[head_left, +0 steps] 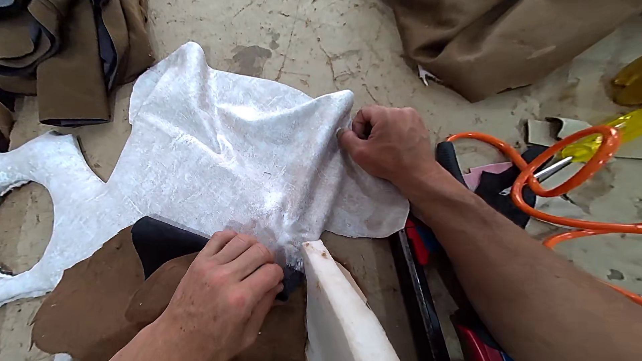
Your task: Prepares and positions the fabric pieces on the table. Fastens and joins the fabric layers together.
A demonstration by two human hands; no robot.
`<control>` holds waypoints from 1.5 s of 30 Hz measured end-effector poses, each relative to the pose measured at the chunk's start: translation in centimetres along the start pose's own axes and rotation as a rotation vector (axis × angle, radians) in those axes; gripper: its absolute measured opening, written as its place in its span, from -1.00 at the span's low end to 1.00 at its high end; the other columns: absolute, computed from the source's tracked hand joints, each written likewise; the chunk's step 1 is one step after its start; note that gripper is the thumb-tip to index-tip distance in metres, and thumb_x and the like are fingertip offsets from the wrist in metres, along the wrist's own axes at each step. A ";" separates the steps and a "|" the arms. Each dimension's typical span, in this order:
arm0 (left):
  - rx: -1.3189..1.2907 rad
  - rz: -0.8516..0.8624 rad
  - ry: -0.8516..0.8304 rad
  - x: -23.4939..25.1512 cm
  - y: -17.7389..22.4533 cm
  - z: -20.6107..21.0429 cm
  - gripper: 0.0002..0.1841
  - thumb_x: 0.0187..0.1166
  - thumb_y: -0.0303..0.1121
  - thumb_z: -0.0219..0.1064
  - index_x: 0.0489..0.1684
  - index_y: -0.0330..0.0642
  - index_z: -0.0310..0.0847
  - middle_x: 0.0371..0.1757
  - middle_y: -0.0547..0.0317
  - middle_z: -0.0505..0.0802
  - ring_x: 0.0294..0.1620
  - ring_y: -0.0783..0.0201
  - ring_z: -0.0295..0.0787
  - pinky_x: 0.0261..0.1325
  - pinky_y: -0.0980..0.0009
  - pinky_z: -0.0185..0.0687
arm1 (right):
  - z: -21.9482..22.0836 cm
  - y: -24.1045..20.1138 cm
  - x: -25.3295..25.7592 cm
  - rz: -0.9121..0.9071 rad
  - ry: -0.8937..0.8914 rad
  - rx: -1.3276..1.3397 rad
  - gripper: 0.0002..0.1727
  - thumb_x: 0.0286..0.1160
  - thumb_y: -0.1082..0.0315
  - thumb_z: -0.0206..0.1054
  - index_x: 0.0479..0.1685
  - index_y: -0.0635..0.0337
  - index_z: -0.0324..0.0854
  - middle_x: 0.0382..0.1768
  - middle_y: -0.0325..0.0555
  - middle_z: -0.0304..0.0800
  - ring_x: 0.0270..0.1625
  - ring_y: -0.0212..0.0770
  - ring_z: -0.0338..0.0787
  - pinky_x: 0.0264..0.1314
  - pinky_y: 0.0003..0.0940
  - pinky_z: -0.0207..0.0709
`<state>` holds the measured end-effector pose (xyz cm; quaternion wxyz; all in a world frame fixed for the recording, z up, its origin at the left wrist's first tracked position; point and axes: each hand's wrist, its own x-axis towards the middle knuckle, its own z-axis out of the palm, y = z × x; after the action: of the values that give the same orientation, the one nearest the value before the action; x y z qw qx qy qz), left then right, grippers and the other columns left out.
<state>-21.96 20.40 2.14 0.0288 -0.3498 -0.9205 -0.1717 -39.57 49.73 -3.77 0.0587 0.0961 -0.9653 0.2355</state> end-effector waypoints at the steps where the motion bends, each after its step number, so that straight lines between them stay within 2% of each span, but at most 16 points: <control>1: 0.006 -0.026 0.026 -0.1 0.4 -0.1 -0.73 0.68 -0.07 0.21 -0.25 0.14 0.83 -0.13 0.42 0.86 0.11 0.37 0.74 0.33 0.24 0.53 | 0.0 0.0 0.0 0.004 0.000 -0.003 -0.54 0.49 -0.06 0.22 -0.65 0.05 0.39 -0.72 -0.13 0.40 -0.59 -0.02 0.50 -0.56 0.03 0.18; 4: 0.099 -0.085 0.038 -0.5 2.2 -0.4 -0.66 0.66 0.09 0.21 -0.04 0.15 0.80 -0.06 0.34 0.87 0.14 0.28 0.73 0.46 0.11 0.39 | 0.0 0.2 0.0 0.002 0.003 -0.010 -0.54 0.49 -0.07 0.22 -0.66 0.04 0.39 -0.72 -0.16 0.39 -0.59 -0.04 0.49 -0.56 0.00 0.17; 7: 0.165 -0.096 0.046 -1.2 2.8 1.2 -0.71 0.63 -0.07 0.25 0.14 0.13 0.77 0.05 0.30 0.88 0.16 0.23 0.75 0.43 0.09 0.44 | 0.0 0.1 0.1 -0.002 -0.002 -0.020 -0.53 0.49 -0.08 0.21 -0.64 0.06 0.41 -0.70 -0.13 0.41 -0.57 -0.02 0.52 -0.54 0.02 0.19; 9: 0.129 -0.132 0.125 -1.4 2.5 2.1 -0.77 0.64 -0.19 0.28 0.07 0.10 0.83 -0.03 0.30 0.91 0.10 0.24 0.78 0.31 0.17 0.55 | 0.0 0.1 0.1 -0.007 0.001 -0.021 -0.53 0.49 -0.08 0.22 -0.64 0.07 0.41 -0.70 -0.12 0.42 -0.57 -0.02 0.51 -0.54 0.03 0.19; 12: 0.019 -0.226 0.193 -1.2 2.1 2.4 -0.79 0.59 -0.14 0.33 -0.10 0.15 0.92 -0.11 0.40 0.93 0.06 0.33 0.78 0.24 0.25 0.60 | 0.0 0.2 0.1 -0.011 0.006 -0.017 -0.53 0.49 -0.08 0.23 -0.65 0.05 0.39 -0.70 -0.15 0.40 -0.58 -0.05 0.49 -0.53 0.01 0.17; 15: -0.044 -0.281 0.165 -0.9 2.2 2.3 -0.74 0.55 -0.02 0.33 -0.06 0.21 0.91 -0.09 0.46 0.90 0.06 0.41 0.73 0.20 0.26 0.52 | 0.0 0.2 0.2 -0.005 0.005 -0.013 -0.53 0.48 -0.09 0.23 -0.65 0.04 0.40 -0.70 -0.16 0.40 -0.58 -0.07 0.49 -0.53 0.00 0.17; 19: -0.051 -0.319 0.152 -0.7 2.6 2.5 -0.75 0.51 -0.11 0.31 -0.04 0.26 0.93 -0.14 0.48 0.88 -0.02 0.42 0.70 0.16 0.24 0.46 | 0.0 0.2 0.2 -0.013 0.009 -0.006 -0.54 0.48 -0.08 0.25 -0.61 0.07 0.45 -0.66 -0.12 0.47 -0.54 -0.03 0.54 -0.50 0.04 0.23; 26: -0.084 -0.512 0.252 -0.3 3.8 3.7 -0.69 0.58 -0.06 0.24 -0.55 0.21 0.83 -0.39 0.54 0.78 -0.22 0.48 0.59 0.03 0.26 0.34 | 0.0 0.2 0.2 -0.012 0.011 -0.010 -0.55 0.48 -0.08 0.24 -0.63 0.05 0.43 -0.68 -0.15 0.44 -0.55 -0.07 0.52 -0.51 0.01 0.20; 29: -0.140 -0.493 0.235 -0.6 3.2 3.6 -0.65 0.70 -0.01 0.16 -0.41 0.18 0.82 -0.27 0.54 0.81 -0.15 0.51 0.60 0.02 0.33 0.40 | -0.1 0.2 0.1 -0.008 0.013 -0.009 -0.54 0.48 -0.09 0.25 -0.63 0.05 0.43 -0.68 -0.16 0.44 -0.55 -0.06 0.52 -0.51 0.01 0.21; 32: 0.003 -0.508 0.458 -1.1 3.8 4.0 -0.74 0.70 -0.03 0.26 -0.21 0.12 0.84 -0.14 0.37 0.87 0.00 0.37 0.71 0.15 0.25 0.49 | -0.1 0.2 0.1 -0.017 0.017 -0.008 -0.53 0.49 -0.09 0.26 -0.64 0.05 0.43 -0.68 -0.16 0.43 -0.56 -0.08 0.51 -0.51 0.01 0.21; 34: 0.210 -0.456 0.616 -2.2 5.2 4.2 -0.79 0.66 -0.03 0.28 0.01 0.15 0.71 0.07 0.36 0.82 0.31 0.30 0.64 0.54 0.12 0.26 | 0.0 0.2 0.1 -0.021 0.025 -0.016 -0.53 0.48 -0.09 0.26 -0.64 0.05 0.42 -0.69 -0.17 0.43 -0.57 -0.08 0.51 -0.51 0.01 0.22; 36: 0.303 -0.365 0.657 -3.3 6.6 4.3 -0.79 0.62 0.01 0.28 0.03 0.23 0.57 0.22 0.50 0.72 0.52 0.42 0.45 0.78 0.19 -0.09 | 0.0 0.2 0.1 -0.021 0.036 -0.019 -0.54 0.48 -0.08 0.26 -0.64 0.05 0.43 -0.70 -0.16 0.44 -0.57 -0.07 0.51 -0.51 0.01 0.23; 38: 0.317 -0.345 0.644 -3.6 7.3 5.1 -0.80 0.53 -0.02 0.35 -0.06 0.21 0.56 0.21 0.50 0.75 0.53 0.42 0.46 0.80 0.16 -0.17 | 0.1 0.2 0.0 -0.027 0.050 -0.029 -0.54 0.49 -0.06 0.25 -0.66 0.05 0.42 -0.71 -0.17 0.42 -0.58 -0.08 0.50 -0.52 0.00 0.22; 41: 0.289 -0.442 0.593 -2.6 7.2 6.1 -0.85 0.47 -0.13 0.40 -0.15 0.14 0.76 0.03 0.32 0.85 0.34 0.26 0.61 0.66 0.03 0.03 | 0.4 0.3 -0.3 -0.038 0.067 -0.007 -0.55 0.49 -0.06 0.28 -0.62 0.09 0.47 -0.68 -0.14 0.47 -0.57 -0.07 0.53 -0.51 0.01 0.27; 43: 0.288 -0.438 0.638 -2.1 7.0 6.5 -0.78 0.48 -0.13 0.39 0.01 0.14 0.74 0.15 0.28 0.82 0.39 0.22 0.57 0.62 0.03 0.06 | -0.4 -0.4 -0.8 -0.026 0.067 0.056 -0.61 0.48 -0.03 0.35 -0.35 0.16 0.66 -0.49 -0.08 0.68 -0.44 -0.06 0.68 -0.39 0.04 0.48; 45: 0.277 -0.416 0.619 -2.0 6.8 6.4 -0.59 0.56 -0.11 0.30 0.40 0.24 0.58 0.57 0.31 0.63 0.71 0.15 0.30 0.70 -0.03 -0.04 | -2.7 -2.1 -1.6 -0.026 0.040 0.088 -0.61 0.50 0.06 0.38 0.04 0.22 0.70 -0.15 0.02 0.79 -0.24 -0.04 0.77 -0.18 0.03 0.65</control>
<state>-15.59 26.08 -2.23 0.3166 -0.0802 -0.9339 -0.1456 -37.34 49.38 -0.72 0.0769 0.1065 -0.9513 0.2788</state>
